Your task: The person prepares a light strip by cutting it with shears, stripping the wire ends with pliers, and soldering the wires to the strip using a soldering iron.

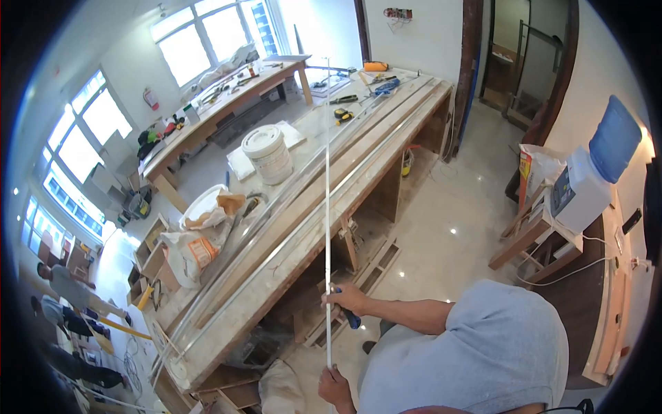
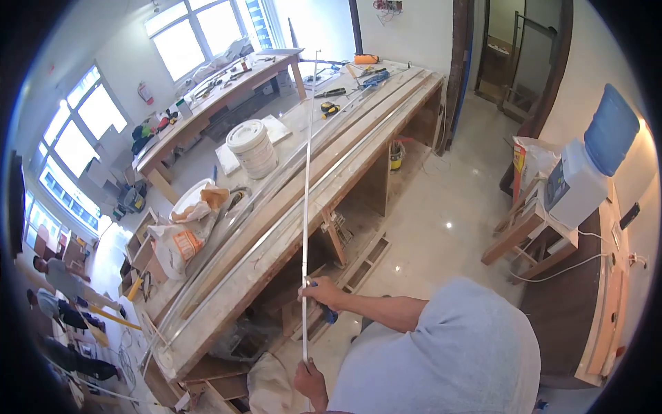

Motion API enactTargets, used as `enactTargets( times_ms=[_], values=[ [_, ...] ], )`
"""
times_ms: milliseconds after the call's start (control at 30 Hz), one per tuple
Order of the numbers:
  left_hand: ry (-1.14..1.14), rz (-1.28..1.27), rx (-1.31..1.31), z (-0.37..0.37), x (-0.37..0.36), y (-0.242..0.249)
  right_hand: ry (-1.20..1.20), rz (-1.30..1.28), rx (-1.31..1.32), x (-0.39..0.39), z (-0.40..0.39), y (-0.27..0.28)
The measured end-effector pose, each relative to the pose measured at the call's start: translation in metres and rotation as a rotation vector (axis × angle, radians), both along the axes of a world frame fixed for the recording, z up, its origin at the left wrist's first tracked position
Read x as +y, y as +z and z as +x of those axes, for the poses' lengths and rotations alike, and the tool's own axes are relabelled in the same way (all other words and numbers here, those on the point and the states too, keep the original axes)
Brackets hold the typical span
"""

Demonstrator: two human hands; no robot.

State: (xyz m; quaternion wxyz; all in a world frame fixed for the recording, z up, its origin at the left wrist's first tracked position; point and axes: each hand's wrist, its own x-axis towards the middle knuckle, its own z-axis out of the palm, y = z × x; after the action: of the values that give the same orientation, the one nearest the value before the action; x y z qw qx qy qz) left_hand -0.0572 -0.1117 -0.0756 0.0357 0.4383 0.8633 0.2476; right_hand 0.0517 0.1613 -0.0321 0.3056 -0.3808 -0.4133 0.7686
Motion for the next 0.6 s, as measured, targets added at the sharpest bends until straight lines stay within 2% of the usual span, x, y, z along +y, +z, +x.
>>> enactTargets(
  times_ms=[33,133,167,233,267,333,433,500,567,600],
  values=[
    [-0.07,0.032,0.026,-0.004,-0.006,-0.011,-0.064,0.045,-0.034,0.02,0.006,0.013],
    [-0.094,-0.008,0.138,-0.016,-0.053,-0.022,-0.224,0.143,-0.062,0.084,0.034,0.064],
    [-0.114,-0.012,0.146,-0.028,-0.074,-0.036,-0.307,0.183,-0.074,0.11,0.043,0.067],
    [-0.291,-0.05,0.378,-0.05,-0.099,-0.059,-0.409,0.219,-0.089,0.144,0.063,0.069],
    [-0.312,-0.06,0.36,-0.057,-0.097,-0.056,-0.433,0.225,-0.05,0.155,0.072,0.071],
    [-0.297,-0.091,0.23,-0.06,-0.061,-0.028,-0.476,0.238,-0.011,0.165,0.088,0.074],
    [-0.283,-0.147,0.009,-0.057,0.013,0.031,-0.544,0.184,-0.132,0.154,0.097,0.059],
    [-0.293,-0.223,-0.115,-0.051,0.067,0.06,-0.567,0.136,-0.081,0.148,0.103,0.052],
    [-0.313,-0.266,-0.14,-0.053,0.109,0.06,-0.592,0.046,-0.035,0.145,0.107,0.053],
    [-0.342,-0.053,0.016,-0.057,0.133,0.043,-0.599,0.036,-0.036,0.151,0.109,0.046]
  ],
)
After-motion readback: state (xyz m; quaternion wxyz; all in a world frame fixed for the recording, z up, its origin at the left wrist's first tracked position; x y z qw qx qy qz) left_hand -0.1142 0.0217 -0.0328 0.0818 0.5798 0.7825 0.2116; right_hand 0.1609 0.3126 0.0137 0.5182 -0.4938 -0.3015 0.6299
